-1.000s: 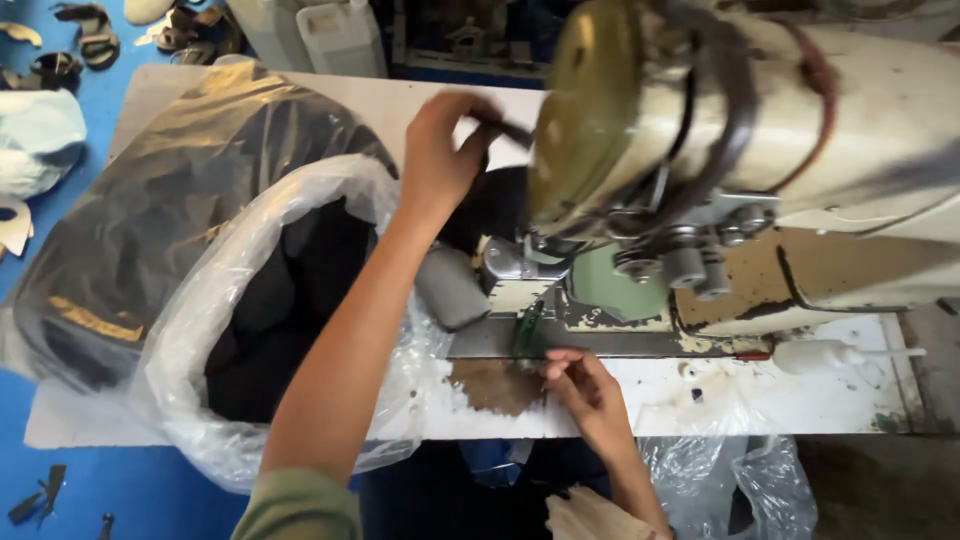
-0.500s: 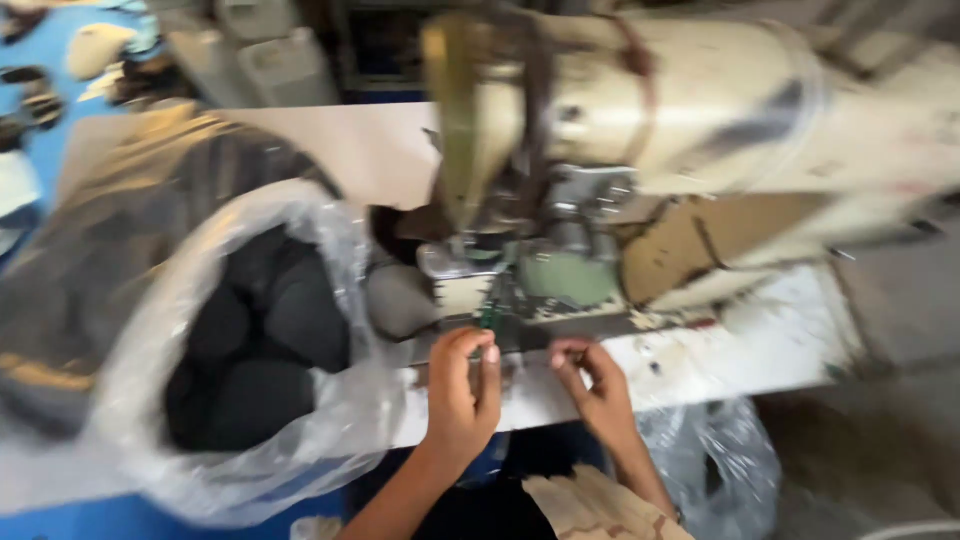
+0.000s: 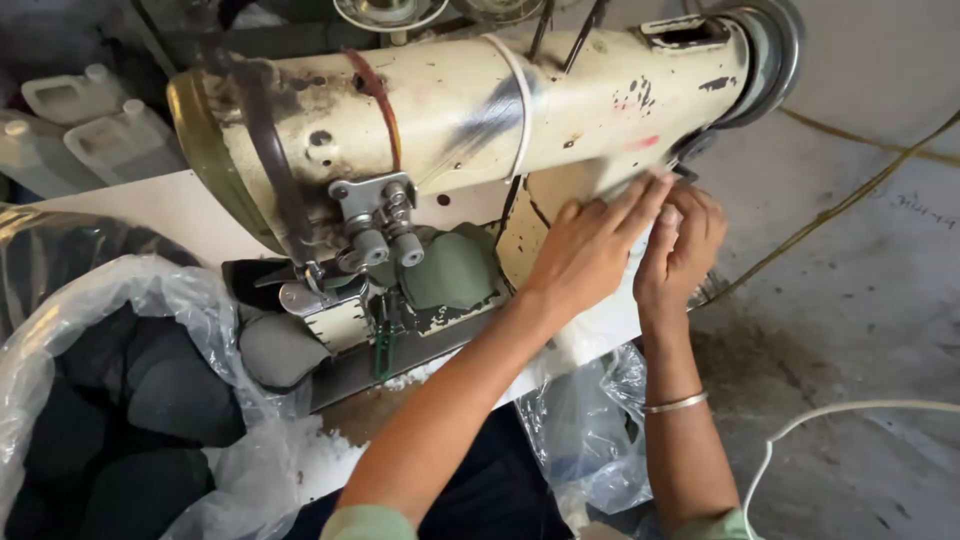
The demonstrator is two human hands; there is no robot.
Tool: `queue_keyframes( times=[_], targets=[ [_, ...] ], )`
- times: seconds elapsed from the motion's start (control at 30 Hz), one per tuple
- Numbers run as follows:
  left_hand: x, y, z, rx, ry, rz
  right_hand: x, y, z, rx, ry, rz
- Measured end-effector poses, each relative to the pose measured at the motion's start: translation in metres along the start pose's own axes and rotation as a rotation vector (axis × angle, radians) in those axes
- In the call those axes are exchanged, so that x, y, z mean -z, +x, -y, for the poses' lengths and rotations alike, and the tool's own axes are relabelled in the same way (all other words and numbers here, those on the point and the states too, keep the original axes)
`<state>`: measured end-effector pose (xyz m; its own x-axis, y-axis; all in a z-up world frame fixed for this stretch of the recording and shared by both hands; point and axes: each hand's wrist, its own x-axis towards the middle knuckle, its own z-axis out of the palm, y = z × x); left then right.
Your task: The person takes black shoe parts from a plastic bag and sews them using a sewing machine. They repeatedly guide the parts under the needle, stitch the edges, and then remove the finished pieces to place them on the table.
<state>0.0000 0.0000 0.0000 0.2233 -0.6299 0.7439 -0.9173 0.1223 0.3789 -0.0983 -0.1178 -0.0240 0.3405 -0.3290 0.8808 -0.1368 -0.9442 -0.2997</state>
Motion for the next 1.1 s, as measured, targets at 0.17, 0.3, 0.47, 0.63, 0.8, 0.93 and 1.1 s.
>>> queue_keyframes(
  times=[0.17, 0.3, 0.47, 0.63, 0.8, 0.93, 1.1],
  targets=[
    [-0.047, -0.021, 0.010, 0.034, 0.295, 0.060, 0.001, 0.029, -0.017, -0.243, -0.032, 0.010],
    [-0.042, -0.029, 0.009, 0.018, 0.342, 0.029, -0.001, 0.057, -0.027, -0.202, -0.048, 0.018],
    [-0.046, -0.028, 0.009, -0.024, 0.353, -0.101, -0.008, 0.078, -0.050, 0.077, -0.312, -0.009],
    [-0.055, -0.031, 0.009, -0.005, 0.353, -0.077, -0.030, 0.067, -0.066, -0.060, -0.217, -0.140],
    [-0.050, -0.030, 0.007, 0.036, 0.407, -0.045, -0.012, 0.079, -0.042, 0.061, -0.167, -0.078],
    [-0.053, -0.032, 0.007, 0.021, 0.360, -0.094, -0.035, 0.066, -0.061, -0.044, -0.131, -0.151],
    [-0.051, -0.031, 0.003, 0.024, 0.349, -0.133, -0.029, 0.063, -0.033, -0.308, -0.084, -0.208]
  ],
)
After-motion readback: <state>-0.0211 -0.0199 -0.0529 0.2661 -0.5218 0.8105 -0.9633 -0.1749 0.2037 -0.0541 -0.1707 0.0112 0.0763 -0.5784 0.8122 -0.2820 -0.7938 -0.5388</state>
